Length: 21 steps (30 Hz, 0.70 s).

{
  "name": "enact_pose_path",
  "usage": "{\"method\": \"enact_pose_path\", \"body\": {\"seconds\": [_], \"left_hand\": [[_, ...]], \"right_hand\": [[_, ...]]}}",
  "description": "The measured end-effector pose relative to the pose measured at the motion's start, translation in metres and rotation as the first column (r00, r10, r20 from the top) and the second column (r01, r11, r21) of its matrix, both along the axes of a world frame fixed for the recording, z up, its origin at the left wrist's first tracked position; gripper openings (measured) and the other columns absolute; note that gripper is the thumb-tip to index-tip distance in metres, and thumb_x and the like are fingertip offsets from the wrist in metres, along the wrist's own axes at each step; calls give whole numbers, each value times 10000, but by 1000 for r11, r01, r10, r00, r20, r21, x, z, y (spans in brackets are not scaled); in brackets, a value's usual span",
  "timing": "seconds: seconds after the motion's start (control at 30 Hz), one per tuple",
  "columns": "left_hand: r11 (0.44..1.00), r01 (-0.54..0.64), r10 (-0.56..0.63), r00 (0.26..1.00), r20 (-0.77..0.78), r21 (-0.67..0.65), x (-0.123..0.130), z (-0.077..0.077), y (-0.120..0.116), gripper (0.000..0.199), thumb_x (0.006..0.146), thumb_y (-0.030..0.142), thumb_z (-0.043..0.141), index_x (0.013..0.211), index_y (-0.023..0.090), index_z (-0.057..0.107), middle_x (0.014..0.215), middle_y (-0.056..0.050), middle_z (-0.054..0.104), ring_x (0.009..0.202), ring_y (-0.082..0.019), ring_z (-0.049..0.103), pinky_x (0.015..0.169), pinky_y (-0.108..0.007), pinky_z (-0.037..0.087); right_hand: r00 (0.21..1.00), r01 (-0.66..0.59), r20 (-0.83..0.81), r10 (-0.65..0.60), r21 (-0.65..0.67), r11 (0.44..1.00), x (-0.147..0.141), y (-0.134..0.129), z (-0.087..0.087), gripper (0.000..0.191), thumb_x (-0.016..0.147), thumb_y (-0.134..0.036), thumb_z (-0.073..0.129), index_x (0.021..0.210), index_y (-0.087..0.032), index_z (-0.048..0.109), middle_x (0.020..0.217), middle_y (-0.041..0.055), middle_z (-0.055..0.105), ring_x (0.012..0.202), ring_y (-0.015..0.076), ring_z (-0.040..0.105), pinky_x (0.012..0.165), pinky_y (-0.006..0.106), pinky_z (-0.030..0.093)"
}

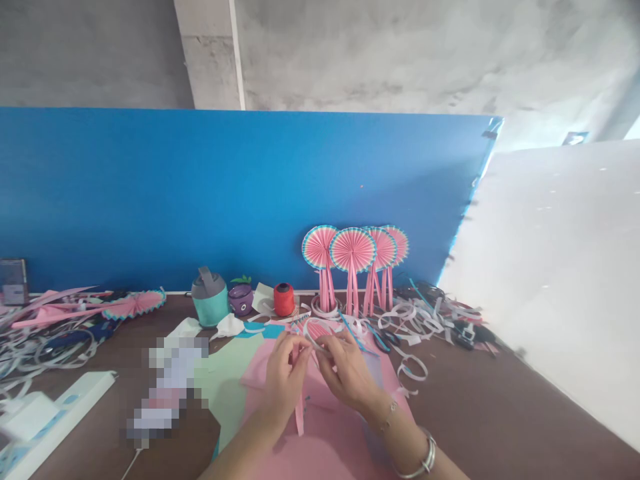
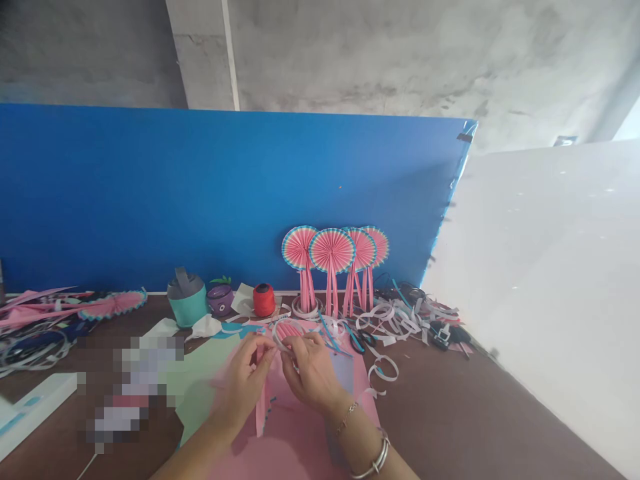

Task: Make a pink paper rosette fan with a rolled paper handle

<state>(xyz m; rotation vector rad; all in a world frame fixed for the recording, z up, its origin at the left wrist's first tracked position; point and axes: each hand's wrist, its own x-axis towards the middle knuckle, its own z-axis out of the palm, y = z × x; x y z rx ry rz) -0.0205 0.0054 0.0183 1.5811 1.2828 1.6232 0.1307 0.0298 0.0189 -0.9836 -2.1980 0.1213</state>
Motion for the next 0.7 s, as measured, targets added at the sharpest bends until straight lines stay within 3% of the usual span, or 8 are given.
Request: {"method": "enact_pose_path", "body": {"seconds": [0.17,0.43,0.7], "left_hand": [[996,-90,90,995,44,-2,-9,-1,7,136,806,329,599,729,225,643,693,9,515,624,-156,445,624,-253,352],[966,-223,246,949,196,-132,-29,-8,26,224,768,434,650,768,212,623,680,30,506,641,-150,458,614,-237,341],[952,-261,288,940,181,-160,-34,-6,28,261,795,470,600,786,209,591,653,47,435,601,-137,409,592,-236,319]], "right_hand": [[999,21,29,-21,12,1000,3,3,0,262,932,-186,304,913,-232,562,783,36,674,717,176,570,860,362,368],[994,68,-74,-76,-112,991,14,19,-3,286,921,-208,328,718,-219,530,669,-8,600,620,150,493,797,329,349],[984,102,-132,-123,-160,982,19,25,-5,239,880,-225,407,672,-199,523,643,-18,581,621,139,490,746,314,308]]}}
